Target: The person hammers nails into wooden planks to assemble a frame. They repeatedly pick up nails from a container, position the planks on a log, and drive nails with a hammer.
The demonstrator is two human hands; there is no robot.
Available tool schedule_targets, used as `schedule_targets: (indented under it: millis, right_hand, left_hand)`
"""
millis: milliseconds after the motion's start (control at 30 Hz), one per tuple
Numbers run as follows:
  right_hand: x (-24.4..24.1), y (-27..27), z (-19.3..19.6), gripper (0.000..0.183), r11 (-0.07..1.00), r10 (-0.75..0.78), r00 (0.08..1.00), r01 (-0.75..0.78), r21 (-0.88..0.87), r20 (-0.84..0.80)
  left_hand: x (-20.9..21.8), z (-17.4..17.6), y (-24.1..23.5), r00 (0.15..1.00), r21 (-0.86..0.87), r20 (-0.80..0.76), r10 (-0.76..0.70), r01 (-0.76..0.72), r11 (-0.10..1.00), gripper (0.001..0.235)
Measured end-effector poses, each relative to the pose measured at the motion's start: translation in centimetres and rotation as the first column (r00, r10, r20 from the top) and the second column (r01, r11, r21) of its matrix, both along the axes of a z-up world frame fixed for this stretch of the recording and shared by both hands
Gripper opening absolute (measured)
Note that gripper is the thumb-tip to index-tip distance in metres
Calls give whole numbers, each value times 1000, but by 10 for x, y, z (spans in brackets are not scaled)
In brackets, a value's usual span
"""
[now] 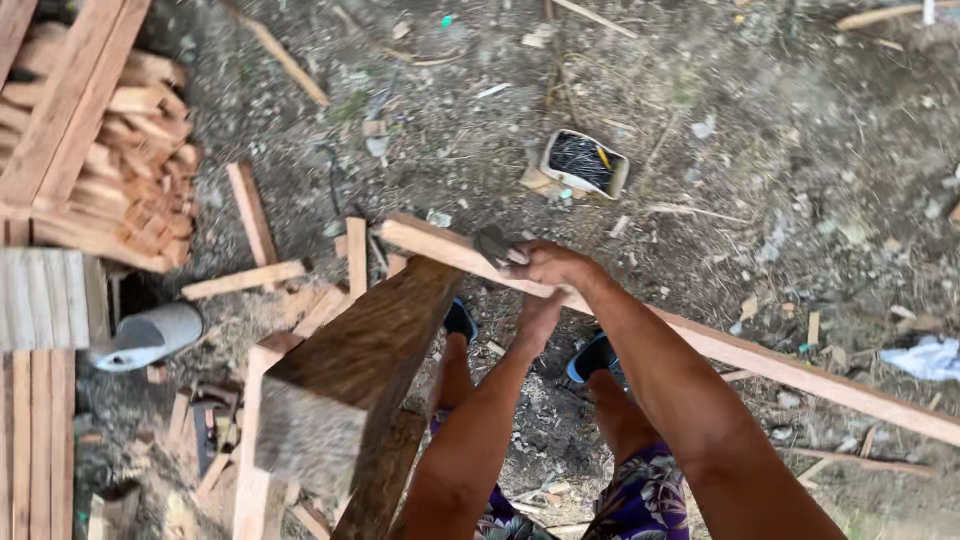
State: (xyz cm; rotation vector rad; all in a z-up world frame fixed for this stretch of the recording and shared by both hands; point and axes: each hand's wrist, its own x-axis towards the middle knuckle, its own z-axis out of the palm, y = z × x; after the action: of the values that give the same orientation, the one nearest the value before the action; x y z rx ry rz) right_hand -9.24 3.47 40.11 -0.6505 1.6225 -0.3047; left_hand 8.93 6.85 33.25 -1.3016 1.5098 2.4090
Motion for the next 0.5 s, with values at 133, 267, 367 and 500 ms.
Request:
schedule_targets:
  millis: [133, 267, 367, 500]
  right_hand:
    - [33, 1, -31, 104, 1000, 12, 1000, -12, 26, 2]
    - [53, 4, -41, 93, 997, -25, 1000, 25, 72, 1]
    - [75, 15, -28, 85, 998, -52, 998, 52, 34, 20]
    - [73, 7, -19, 84, 988, -150, 987, 148, 42, 56]
  left_hand:
    - [27, 64, -36, 536, 33, 629, -563, 705, 708, 61]
    - [20, 199, -94, 861, -706, 361, -359, 504, 497, 64]
    - [4, 309, -199, 866, -336, 404, -294, 439, 833, 39]
    - [-17, 378, -385, 999, -33, -38, 13, -14, 999, 34]
